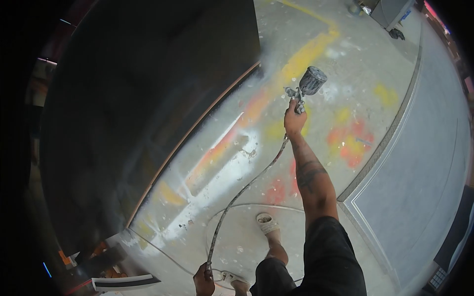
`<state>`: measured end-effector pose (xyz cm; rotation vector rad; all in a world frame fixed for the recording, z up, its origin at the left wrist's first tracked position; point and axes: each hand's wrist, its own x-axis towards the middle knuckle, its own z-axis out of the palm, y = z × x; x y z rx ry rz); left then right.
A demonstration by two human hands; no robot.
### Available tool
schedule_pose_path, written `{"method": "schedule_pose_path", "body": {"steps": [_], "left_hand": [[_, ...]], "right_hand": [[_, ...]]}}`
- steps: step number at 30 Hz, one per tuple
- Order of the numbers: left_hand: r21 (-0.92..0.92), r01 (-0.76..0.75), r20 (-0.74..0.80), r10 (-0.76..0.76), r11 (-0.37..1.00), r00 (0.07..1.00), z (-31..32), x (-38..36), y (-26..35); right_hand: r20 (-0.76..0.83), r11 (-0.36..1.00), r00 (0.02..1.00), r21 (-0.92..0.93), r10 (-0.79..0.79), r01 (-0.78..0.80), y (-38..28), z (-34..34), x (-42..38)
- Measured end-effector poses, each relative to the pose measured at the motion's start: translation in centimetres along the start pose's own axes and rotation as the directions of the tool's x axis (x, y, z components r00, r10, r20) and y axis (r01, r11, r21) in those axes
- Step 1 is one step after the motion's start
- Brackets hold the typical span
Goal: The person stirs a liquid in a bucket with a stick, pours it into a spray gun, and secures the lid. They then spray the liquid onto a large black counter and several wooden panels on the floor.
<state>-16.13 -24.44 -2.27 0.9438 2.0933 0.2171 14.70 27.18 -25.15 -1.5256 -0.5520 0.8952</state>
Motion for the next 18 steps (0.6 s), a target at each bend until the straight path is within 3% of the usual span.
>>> {"method": "schedule_pose_path", "body": {"steps": [3,7,12,18], "left_hand": [[0.024,-0.057,-0.048,0.058,0.998,0.997,-0.7,-0.8,0.6],[0.025,-0.078,-0.075,0.079,0.997,0.994,-0.8,-1.8,1.2],[0.016,-0.124,-0.093,0.125,0.992,0.988,-0.1,-3.3,0.7],[-0.023,-0.133,-0.092,0.13,0.991,0.987,-1.1,-3.4,3.2]], "right_hand": [[-0.012,0.983,0.996,0.159,0.092,-0.089,-3.1,0.7,-1.1],[-0.043,0.967,0.991,0.227,0.129,-0.116,-9.9,0.7,-2.7],[0.04,0.917,0.997,0.396,-0.072,0.051,-17.1,-0.3,-4.0],[0.05,0.869,0.977,0.468,-0.206,0.159,-26.6,0.3,-5.6]]}}
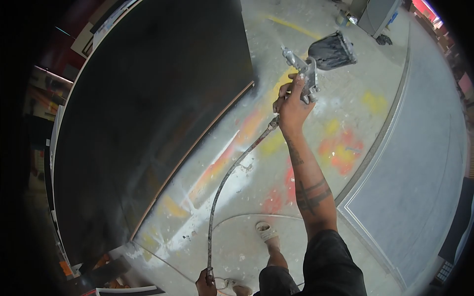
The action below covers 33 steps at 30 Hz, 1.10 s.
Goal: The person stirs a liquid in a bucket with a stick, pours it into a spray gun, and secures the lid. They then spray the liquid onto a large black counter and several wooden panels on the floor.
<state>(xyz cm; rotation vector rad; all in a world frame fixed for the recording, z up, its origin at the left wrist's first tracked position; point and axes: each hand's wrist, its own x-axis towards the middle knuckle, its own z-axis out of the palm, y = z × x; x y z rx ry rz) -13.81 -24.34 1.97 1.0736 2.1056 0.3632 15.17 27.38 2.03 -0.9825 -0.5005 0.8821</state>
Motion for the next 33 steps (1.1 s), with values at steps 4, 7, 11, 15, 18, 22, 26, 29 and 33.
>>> {"method": "schedule_pose_path", "body": {"steps": [4,7,11,15,18,22,26,29,33], "left_hand": [[-0.035,-0.008,-0.02,0.008,0.999,1.0,0.0,-0.4,0.1],[-0.063,-0.045,-0.029,0.043,0.997,0.999,-0.9,0.1,1.5],[-0.042,-0.045,-0.052,0.043,0.998,0.998,-1.8,-0.2,1.9],[-0.017,-0.035,-0.05,0.034,0.999,0.998,-3.4,-0.7,0.7],[-0.008,-0.051,-0.057,0.05,0.999,0.997,-4.3,-0.9,0.7],[-0.037,-0.081,-0.087,0.078,0.996,0.993,-5.0,-0.9,1.6],[-0.069,-0.073,-0.097,0.066,0.995,0.993,-4.8,-0.7,2.4],[-0.071,-0.08,-0.09,0.074,0.994,0.993,-4.3,-1.0,1.9],[-0.08,-0.094,-0.097,0.086,0.992,0.991,-4.2,-1.8,2.0]], "right_hand": [[0.172,0.987,0.98,0.139,-0.104,0.081,-4.7,1.8,-0.9],[0.164,0.997,0.983,0.017,-0.079,0.078,-5.4,2.3,-0.4],[0.08,0.962,0.986,-0.246,0.144,-0.12,-5.0,0.2,-0.2],[-0.044,0.922,0.985,-0.346,0.169,-0.174,-5.3,1.0,0.5],[-0.109,0.942,0.983,-0.288,0.144,-0.17,-6.7,2.6,1.2],[-0.054,0.98,0.995,-0.18,0.081,-0.089,-11.0,5.7,1.1],[0.061,0.992,0.998,-0.127,-0.02,0.028,-14.6,8.0,0.2],[0.153,0.985,0.978,-0.077,-0.141,0.154,-17.1,9.2,-1.4],[0.199,0.988,0.973,-0.074,-0.117,0.134,-17.9,9.8,-1.6]]}}
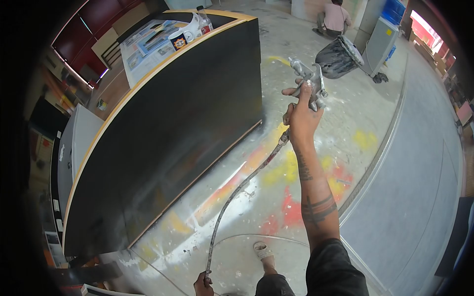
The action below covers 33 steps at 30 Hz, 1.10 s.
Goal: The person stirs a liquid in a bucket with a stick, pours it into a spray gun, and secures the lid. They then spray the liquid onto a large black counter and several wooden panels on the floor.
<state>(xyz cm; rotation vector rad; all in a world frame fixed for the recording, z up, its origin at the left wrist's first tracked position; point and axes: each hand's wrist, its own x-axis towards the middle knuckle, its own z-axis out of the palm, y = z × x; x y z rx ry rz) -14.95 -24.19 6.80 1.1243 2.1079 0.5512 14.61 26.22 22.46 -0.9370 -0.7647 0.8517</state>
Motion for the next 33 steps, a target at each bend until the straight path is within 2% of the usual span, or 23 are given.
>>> {"method": "schedule_pose_path", "body": {"steps": [3,6,7,9,11,13,15,17,19,22,27,29,30,32,33], "left_hand": [[-0.003,-0.017,-0.024,0.016,1.0,1.0,0.2,-0.6,-0.7],[0.006,-0.008,-0.024,0.008,1.0,1.0,0.0,-0.8,-1.5],[0.017,-0.001,-0.015,0.001,1.0,1.0,-0.2,-0.9,-1.7],[-0.006,0.026,-0.035,-0.026,1.0,0.999,-0.2,-1.3,-1.5],[-0.032,0.063,-0.07,-0.066,0.997,0.995,-0.4,-1.6,-2.1],[0.068,0.083,0.008,-0.084,0.994,0.996,-0.3,-1.9,-4.2],[0.033,0.181,-0.036,-0.18,0.983,0.983,-0.7,-2.4,-3.6],[0.065,0.169,0.002,-0.17,0.983,0.985,-1.1,-2.6,-2.7],[0.005,0.185,-0.015,-0.185,0.983,0.983,-0.5,-2.7,-3.9],[-0.062,0.175,-0.02,-0.177,0.983,0.984,0.0,-3.6,-4.4],[-0.058,0.167,-0.05,-0.17,0.984,0.984,-0.7,-6.0,-6.7],[-0.093,0.206,-0.053,-0.212,0.974,0.976,-0.9,-7.7,-9.5],[-0.117,0.24,-0.048,-0.247,0.964,0.968,-1.1,-8.8,-10.9],[-0.113,0.281,-0.041,-0.287,0.953,0.957,-2.0,-11.2,-13.2],[-0.098,0.32,-0.03,-0.324,0.942,0.945,-2.6,-12.2,-14.4]], "right_hand": [[-0.024,0.997,0.997,0.011,0.077,-0.076,0.6,-0.2,-0.2],[-0.165,0.968,0.972,-0.161,0.166,-0.193,3.8,-0.8,-0.9],[-0.162,0.968,0.973,-0.164,0.166,-0.193,4.6,-1.5,-1.8],[-0.101,0.93,0.976,-0.3,0.191,-0.213,5.7,-3.1,-4.0],[-0.146,0.903,0.961,-0.333,0.234,-0.27,8.4,-5.4,-5.5],[-0.174,0.922,0.964,-0.299,0.202,-0.247,9.8,-6.9,-6.8],[-0.155,0.917,0.982,-0.364,0.112,-0.162,10.1,-7.9,-7.2],[-0.16,0.917,0.979,-0.358,0.125,-0.176,8.6,-7.3,-7.8],[-0.159,0.956,0.986,-0.275,0.058,-0.1,7.4,-5.8,-8.1],[-0.13,0.95,0.992,-0.308,0.009,-0.049,6.8,-5.2,-9.2],[-0.004,0.964,0.998,-0.257,0.064,-0.063,5.1,-3.9,-15.1],[0.138,0.962,0.961,-0.169,0.24,-0.216,6.6,-5.5,-18.4],[0.149,0.963,0.961,-0.167,0.235,-0.21,7.5,-6.0,-20.4],[0.287,0.908,0.946,-0.418,0.153,-0.02,8.6,-6.4,-25.1],[0.334,0.895,0.895,-0.425,0.295,-0.137,7.0,-5.5,-28.0]]}}
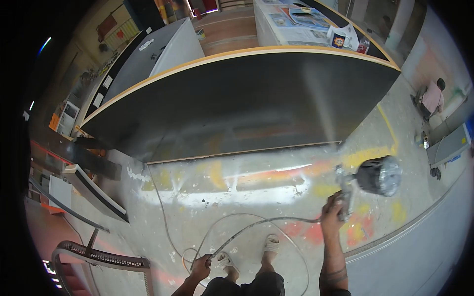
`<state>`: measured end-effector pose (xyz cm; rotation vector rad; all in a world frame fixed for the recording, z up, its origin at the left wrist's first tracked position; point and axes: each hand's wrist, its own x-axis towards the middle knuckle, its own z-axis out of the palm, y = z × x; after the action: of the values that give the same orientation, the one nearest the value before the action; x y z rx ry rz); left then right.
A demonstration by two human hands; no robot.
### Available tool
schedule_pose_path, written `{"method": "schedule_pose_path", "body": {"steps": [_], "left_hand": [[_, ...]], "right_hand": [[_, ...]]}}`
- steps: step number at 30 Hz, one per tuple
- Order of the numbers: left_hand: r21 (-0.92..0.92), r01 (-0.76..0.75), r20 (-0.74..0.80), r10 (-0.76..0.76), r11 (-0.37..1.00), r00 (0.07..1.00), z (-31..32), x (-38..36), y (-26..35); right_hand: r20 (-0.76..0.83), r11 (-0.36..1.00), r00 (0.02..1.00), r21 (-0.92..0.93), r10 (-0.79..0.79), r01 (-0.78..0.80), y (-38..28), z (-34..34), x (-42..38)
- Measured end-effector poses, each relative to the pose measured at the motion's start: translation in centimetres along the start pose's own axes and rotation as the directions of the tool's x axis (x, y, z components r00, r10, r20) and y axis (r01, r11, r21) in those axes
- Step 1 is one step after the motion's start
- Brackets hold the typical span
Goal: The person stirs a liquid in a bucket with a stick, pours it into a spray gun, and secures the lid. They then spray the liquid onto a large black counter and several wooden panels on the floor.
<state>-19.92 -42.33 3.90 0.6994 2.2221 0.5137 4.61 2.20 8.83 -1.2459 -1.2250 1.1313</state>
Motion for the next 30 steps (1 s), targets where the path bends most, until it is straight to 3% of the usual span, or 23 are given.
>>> {"method": "schedule_pose_path", "body": {"steps": [1,3,5,6,9,13,18,21,22,24,25,27,30], "left_hand": [[0.028,-0.001,0.005,0.0,1.0,1.0,-0.6,-0.7,-1.9],[0.051,-0.011,-0.003,0.012,0.999,1.0,-1.7,-2.3,-5.7],[0.065,-0.021,-0.019,0.022,0.998,1.0,-2.5,-3.9,-9.1],[0.058,-0.008,-0.013,0.009,0.998,1.0,-3.0,-4.8,-10.8],[0.067,0.024,-0.002,-0.024,0.997,1.0,-4.6,-6.8,-14.5],[0.079,-0.017,0.007,0.017,0.997,1.0,-6.8,-8.9,-17.9],[-0.017,-0.032,-0.069,0.03,0.999,0.997,-7.8,-10.1,-20.1],[-0.08,-0.036,-0.083,0.029,0.996,0.996,-8.0,-9.9,-18.9],[-0.078,-0.038,-0.085,0.031,0.996,0.996,-8.0,-9.7,-18.1],[-0.019,-0.068,-0.114,0.066,0.997,0.991,-7.9,-9.1,-16.6],[-0.018,-0.064,-0.121,0.061,0.998,0.991,-7.9,-8.7,-15.7],[-0.01,-0.104,-0.121,0.102,0.995,0.987,-7.8,-8.2,-13.7],[-0.004,-0.084,-0.128,0.083,0.996,0.988,-7.9,-7.9,-9.9]], "right_hand": [[0.049,0.98,0.998,0.201,-0.025,0.014,0.6,1.8,-1.7],[0.281,0.993,0.959,0.115,-0.016,-0.018,1.2,3.0,-5.9],[0.449,0.953,0.872,-0.126,-0.194,0.276,-3.0,5.4,-9.3],[0.499,0.946,0.841,-0.115,-0.208,0.302,-4.8,7.0,-11.3],[0.584,0.914,0.76,-0.071,-0.287,0.4,-8.2,9.8,-15.7],[0.571,0.946,0.795,-0.093,-0.204,0.31,-9.3,11.9,-19.5],[0.407,0.955,0.883,-0.08,-0.231,0.287,-9.0,13.6,-19.9],[0.118,0.991,0.984,0.005,-0.134,0.134,-7.0,12.7,-18.4],[0.116,0.991,0.984,0.008,-0.135,0.135,-6.0,11.6,-17.5],[-0.023,0.936,0.966,-0.254,-0.256,0.242,-4.8,8.5,-15.3],[-0.018,0.938,0.967,-0.248,-0.254,0.242,-5.2,7.5,-14.6],[-0.161,0.987,0.978,-0.107,-0.135,0.119,-6.5,5.2,-13.5],[-0.234,0.996,0.969,0.016,-0.077,0.083,-8.5,3.0,-11.6]]}}
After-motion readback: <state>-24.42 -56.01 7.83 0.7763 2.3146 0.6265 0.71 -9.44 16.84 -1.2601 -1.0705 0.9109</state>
